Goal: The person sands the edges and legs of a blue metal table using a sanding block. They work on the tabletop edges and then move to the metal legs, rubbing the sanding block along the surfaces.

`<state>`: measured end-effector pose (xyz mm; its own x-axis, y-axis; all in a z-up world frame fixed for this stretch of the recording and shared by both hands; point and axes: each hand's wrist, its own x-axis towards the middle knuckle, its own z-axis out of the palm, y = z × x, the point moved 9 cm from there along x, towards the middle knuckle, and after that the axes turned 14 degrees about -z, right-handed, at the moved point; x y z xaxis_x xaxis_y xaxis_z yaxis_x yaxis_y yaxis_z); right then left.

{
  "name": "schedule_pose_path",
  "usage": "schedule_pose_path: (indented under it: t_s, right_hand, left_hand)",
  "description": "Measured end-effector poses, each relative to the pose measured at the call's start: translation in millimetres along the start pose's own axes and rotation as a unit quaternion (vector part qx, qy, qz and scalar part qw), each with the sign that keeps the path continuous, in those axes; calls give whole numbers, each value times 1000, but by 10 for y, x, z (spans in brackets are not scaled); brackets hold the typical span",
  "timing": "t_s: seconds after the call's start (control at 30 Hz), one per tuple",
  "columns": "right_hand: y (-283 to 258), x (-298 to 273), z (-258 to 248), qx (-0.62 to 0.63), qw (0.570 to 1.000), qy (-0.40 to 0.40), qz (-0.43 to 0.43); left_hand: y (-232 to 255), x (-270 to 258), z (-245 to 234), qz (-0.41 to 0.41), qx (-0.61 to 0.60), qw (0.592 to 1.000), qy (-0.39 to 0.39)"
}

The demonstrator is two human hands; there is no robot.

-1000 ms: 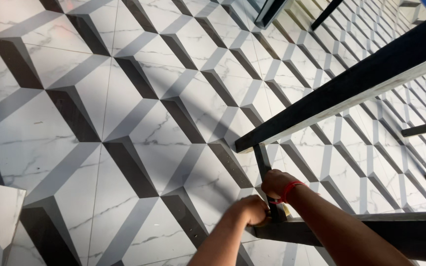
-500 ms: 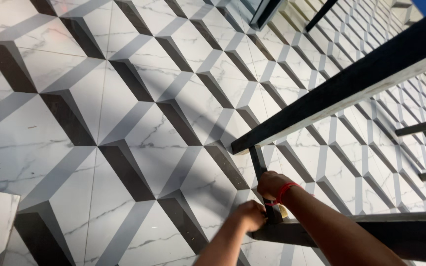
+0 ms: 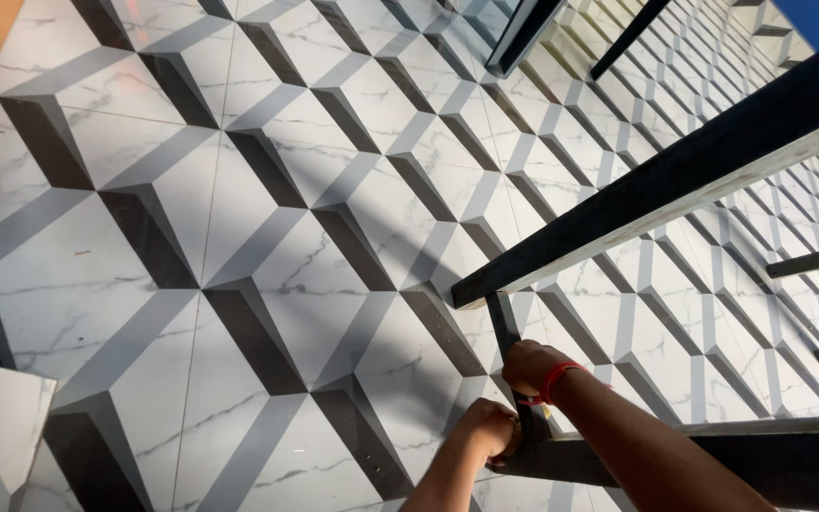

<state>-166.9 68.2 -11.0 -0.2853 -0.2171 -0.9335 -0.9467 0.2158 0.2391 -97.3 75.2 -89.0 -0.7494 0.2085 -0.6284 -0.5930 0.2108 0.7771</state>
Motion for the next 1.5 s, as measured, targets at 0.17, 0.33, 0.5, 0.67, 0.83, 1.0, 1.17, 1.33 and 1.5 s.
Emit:
schedule_pose_path:
  t_s: [0.17, 0.33, 0.5, 0.67, 0.83, 1.0, 1.17, 1.33, 1.5]
  right_hand:
    - [11, 40, 58, 0, 1000, -1, -3]
    - [13, -15, 7, 0, 1000, -7, -6]
    - [-17, -102, -37, 31, 999, -13, -5]
    - [-10, -152, -41, 35, 999, -35, 13]
    - [-70, -119, -42, -10, 999, -40, -10]
    - [-28, -74, -33, 9, 999, -41, 7]
    - [25, -112, -43, 61, 997, -21, 31]
    - [334, -486, -328, 395, 867, 161, 257]
    - [200, -746, -632, 406, 844, 228, 267]
  left_hand:
    - [-261, -260, 27, -180, -296, 926, -148]
    - [-285, -213, 100, -213, -330, 911, -125]
    - [-321, -60, 211, -145, -358, 901, -197]
    - [-383, -232, 67, -188, -362, 902, -143]
    - [-315, -273, 169, -127, -452, 845, -257]
    - [-300, -260, 267, -126, -493, 830, -229]
    - [-192, -277, 114, -185, -501, 835, -133]
    - [62, -297, -209, -80, -538, 832, -112]
    - [242, -132, -593, -57, -566, 819, -77]
